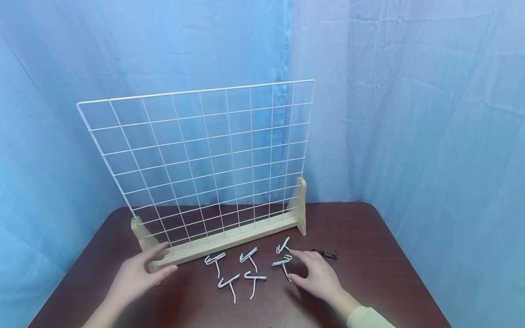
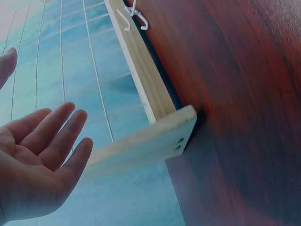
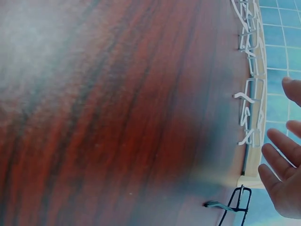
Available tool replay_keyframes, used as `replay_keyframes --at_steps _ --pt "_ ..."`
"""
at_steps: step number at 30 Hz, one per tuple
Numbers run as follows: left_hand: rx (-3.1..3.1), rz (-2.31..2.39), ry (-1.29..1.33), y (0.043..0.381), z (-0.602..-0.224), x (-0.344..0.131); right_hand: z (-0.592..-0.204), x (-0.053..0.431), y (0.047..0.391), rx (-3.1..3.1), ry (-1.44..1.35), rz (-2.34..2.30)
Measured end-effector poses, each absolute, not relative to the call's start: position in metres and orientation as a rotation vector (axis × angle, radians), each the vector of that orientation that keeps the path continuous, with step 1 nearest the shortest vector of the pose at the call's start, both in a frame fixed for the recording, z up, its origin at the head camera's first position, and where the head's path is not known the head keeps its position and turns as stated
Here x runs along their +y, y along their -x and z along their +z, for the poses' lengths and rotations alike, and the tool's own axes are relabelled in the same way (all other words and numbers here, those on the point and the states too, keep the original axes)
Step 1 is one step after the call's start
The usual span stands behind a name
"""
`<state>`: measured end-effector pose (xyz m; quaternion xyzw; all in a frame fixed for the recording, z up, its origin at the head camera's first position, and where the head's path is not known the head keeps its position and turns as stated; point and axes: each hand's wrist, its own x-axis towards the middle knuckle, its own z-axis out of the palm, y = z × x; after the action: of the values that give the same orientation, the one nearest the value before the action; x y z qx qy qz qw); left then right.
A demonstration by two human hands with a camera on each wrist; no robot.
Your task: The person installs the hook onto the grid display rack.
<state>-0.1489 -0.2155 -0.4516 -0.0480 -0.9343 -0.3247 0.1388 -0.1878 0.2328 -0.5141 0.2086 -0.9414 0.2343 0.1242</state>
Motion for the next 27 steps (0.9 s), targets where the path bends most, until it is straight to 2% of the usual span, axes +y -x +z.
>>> replay_keyframes --at_steps 11,27 --pt "-2.779 -1.036 0.023 0.140 -0.440 -0.243 -0.530 0.235 0.185 -2.656 -0.594 0.710" --pt "-2.824 -1.072 -0.062 0.147 -0.438 -0.292 -0.549 0.234 0.180 -2.597 -0.620 0.750"
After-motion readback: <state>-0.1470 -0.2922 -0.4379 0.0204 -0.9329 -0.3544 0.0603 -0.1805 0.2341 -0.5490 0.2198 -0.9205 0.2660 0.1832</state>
